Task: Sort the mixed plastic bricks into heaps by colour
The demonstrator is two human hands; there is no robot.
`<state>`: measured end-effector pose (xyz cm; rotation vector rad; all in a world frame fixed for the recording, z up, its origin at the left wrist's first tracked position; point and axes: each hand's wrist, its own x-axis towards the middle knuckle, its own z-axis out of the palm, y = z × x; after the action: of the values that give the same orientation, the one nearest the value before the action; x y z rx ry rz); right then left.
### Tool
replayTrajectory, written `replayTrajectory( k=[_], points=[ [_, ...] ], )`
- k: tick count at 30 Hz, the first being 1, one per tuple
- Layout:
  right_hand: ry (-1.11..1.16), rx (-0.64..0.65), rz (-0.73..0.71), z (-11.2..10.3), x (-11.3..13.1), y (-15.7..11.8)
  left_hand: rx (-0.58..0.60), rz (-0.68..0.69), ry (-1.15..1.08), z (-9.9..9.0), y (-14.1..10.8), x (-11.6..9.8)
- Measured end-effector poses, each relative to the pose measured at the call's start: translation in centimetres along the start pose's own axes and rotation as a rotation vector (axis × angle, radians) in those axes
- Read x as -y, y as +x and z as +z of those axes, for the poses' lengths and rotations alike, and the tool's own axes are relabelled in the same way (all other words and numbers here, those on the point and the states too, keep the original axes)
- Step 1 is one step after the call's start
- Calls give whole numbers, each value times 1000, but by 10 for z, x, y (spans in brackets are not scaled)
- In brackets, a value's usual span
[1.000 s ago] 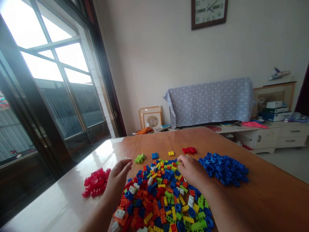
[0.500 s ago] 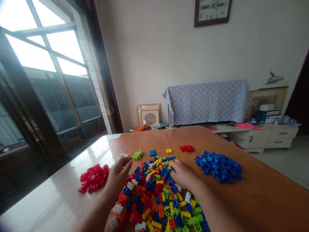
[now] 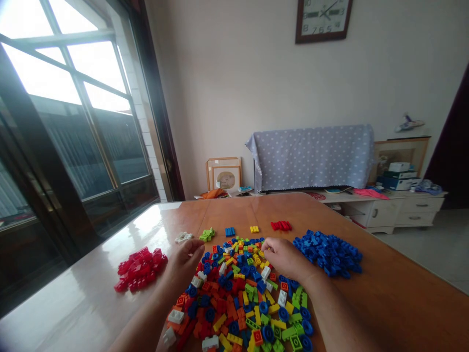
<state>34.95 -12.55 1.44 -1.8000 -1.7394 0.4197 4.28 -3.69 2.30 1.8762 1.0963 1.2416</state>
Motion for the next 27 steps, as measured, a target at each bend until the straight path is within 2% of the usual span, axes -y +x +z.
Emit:
replayTrajectory(
  k=[4, 9, 14, 20, 24, 27],
  points=[
    [-91, 81, 75, -15, -23, -4, 33, 1, 9, 2, 0, 6],
    [-267, 16, 178, -21, -41, -4, 34, 13, 47, 2, 1, 10],
    [-303, -2, 269, -20, -45, -3, 64, 25, 59, 5, -2, 6],
    [-321, 73, 202, -11, -26, -4, 145, 87, 107, 13, -11, -2],
    [-231, 142, 84, -2, -14, -5, 275, 171, 244, 17, -21, -16],
    [-162, 141, 9, 5, -5, -6, 377, 196, 320, 20, -28, -28]
  ],
)
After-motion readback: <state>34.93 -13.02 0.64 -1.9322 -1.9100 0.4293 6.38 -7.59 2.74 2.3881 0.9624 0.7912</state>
